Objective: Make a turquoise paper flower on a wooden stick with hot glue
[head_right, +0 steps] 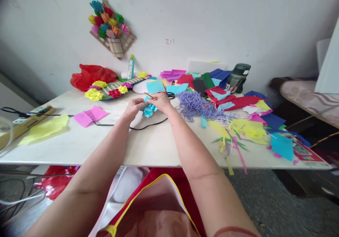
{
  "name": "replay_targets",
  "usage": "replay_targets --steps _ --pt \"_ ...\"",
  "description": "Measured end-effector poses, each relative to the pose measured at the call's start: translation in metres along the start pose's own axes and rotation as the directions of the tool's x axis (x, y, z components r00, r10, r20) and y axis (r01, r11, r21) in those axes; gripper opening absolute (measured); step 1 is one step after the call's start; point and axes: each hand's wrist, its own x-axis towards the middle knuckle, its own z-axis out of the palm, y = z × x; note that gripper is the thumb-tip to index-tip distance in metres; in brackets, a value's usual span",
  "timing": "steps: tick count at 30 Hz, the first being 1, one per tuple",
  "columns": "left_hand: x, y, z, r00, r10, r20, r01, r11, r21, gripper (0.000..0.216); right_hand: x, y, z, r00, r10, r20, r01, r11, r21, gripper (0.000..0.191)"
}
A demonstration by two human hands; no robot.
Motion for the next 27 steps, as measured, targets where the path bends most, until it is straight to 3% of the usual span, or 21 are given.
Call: replay_targets --steps 8,14,19,27 --pt "0.000 0.001 0.001 0.997 -0.013 -0.071 0.006 0.995 -0.098 0.026 -0.001 -0.011 -0.003 0.994 -0.102 -0.049 0.081 0.945 -0.316 0.015" --pt "0.001 -0.001 0.000 0.994 -0.037 -0.102 0.027 0.996 -0.089 0.024 -0.012 -0.031 -0.013 1.000 0.024 0.011 -0.017 0.910 -0.415 0.034" --pt "0.002 -0.002 -0.002 0.992 -0.044 -0.115 0.039 0.998 -0.048 0.023 -0.013 -0.041 -0.024 0.993 0.067 0.096 -0.026 0.924 -0.381 0.048" --pt "0.001 -0.003 -0.003 0.998 -0.055 -0.043 0.056 0.998 0.020 0.020 -0.006 -0.025 -0.026 0.991 -0.012 0.132 0.052 0.952 -0.302 0.036"
